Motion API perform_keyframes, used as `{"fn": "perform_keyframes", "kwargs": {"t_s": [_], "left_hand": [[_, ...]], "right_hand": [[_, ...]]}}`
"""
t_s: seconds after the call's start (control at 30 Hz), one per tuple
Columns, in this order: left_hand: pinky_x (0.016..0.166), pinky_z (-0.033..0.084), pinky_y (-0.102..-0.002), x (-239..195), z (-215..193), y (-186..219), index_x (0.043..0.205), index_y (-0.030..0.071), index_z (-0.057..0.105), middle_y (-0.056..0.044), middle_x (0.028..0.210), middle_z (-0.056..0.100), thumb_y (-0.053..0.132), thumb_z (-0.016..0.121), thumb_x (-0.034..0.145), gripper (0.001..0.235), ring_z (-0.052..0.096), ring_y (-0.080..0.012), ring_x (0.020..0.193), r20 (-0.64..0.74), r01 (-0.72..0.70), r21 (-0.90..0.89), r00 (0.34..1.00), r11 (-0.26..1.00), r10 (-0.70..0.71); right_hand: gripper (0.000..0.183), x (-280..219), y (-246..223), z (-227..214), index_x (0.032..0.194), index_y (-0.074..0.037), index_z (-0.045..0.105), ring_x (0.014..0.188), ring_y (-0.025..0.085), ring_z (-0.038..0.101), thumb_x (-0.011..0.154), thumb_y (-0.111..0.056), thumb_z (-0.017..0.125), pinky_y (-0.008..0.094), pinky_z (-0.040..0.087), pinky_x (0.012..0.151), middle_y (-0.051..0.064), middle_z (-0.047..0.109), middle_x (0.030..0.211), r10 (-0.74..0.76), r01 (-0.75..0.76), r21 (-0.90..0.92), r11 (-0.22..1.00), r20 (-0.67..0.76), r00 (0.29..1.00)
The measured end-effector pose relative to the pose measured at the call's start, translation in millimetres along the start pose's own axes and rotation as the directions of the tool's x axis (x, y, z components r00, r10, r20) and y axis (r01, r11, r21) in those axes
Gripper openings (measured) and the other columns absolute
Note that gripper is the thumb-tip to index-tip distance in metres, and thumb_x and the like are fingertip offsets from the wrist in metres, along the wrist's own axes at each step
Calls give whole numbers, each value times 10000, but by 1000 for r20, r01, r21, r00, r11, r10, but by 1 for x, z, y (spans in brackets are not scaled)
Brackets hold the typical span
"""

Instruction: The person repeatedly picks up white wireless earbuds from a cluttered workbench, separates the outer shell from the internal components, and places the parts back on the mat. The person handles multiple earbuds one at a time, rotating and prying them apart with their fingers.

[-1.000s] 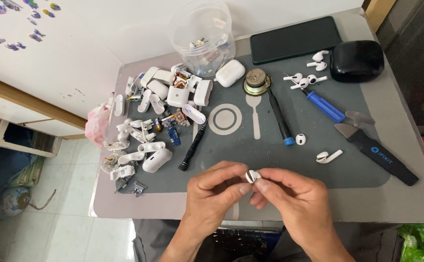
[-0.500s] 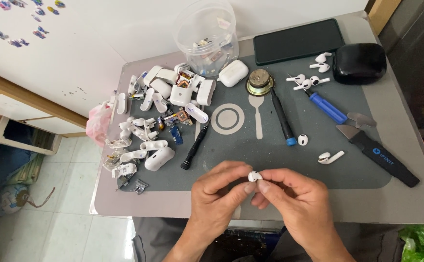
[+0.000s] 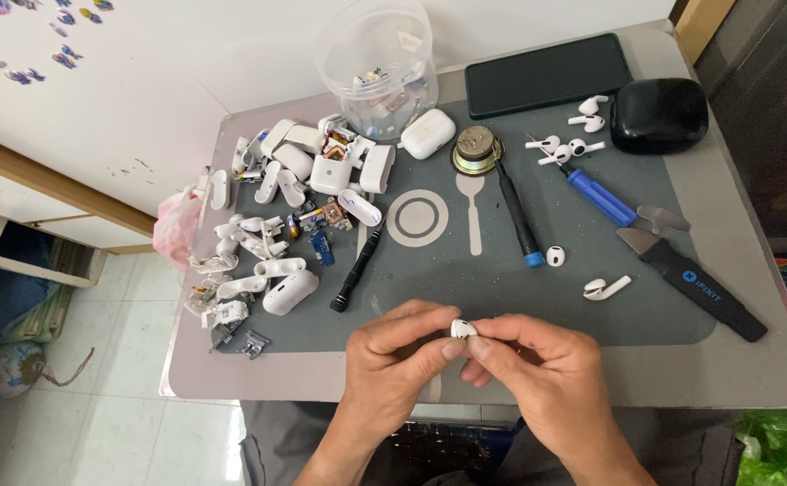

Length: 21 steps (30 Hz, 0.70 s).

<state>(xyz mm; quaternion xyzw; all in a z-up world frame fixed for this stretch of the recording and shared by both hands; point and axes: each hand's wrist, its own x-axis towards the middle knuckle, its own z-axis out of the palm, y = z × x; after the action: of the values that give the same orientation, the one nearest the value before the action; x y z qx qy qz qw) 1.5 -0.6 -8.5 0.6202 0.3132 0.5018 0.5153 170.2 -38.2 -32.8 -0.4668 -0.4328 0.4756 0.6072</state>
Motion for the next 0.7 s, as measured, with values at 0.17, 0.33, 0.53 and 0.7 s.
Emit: {"fn": "perform_keyframes", "kwargs": {"t_s": [0.17,0.33,0.53,0.7], "left_hand": [[847,588,-295,-1,0,2,1161,69,743,-123,1065,729,95,756,933,230,708,-214,957,23,-33,43,999,999,32],[896,602,-312,0,-2,-1,1229,83,715,-131,1128,724,108,715,984,246,715,-233,1016,59,-71,12,996,997,70],[835,597,-283,-1,-2,-2,1188,101,744,-122,1065,753,62,746,950,241,725,-211,942,24,-54,3,998,999,54],[775,584,-254,-1,-3,-2,1113,45,778,-135,987,758,39,781,895,218,722,-195,882,9,81,-82,997,993,-81]], "right_hand": [[139,0,-8,0,964,25,776,551,208,787,839,-27,746,271,693,539,167,805,678,-28,28,-13,1000,15,1000],[122,1,-12,1,928,27,788,533,202,769,828,-36,758,268,677,544,161,793,629,2,-2,-33,999,3,1000],[116,0,-11,1,925,36,787,558,192,758,830,-23,757,260,670,565,160,791,651,-27,27,2,1000,23,999],[113,-2,-11,2,931,10,775,562,176,756,826,-26,760,241,659,581,140,788,667,-104,106,-48,993,30,994]]}}
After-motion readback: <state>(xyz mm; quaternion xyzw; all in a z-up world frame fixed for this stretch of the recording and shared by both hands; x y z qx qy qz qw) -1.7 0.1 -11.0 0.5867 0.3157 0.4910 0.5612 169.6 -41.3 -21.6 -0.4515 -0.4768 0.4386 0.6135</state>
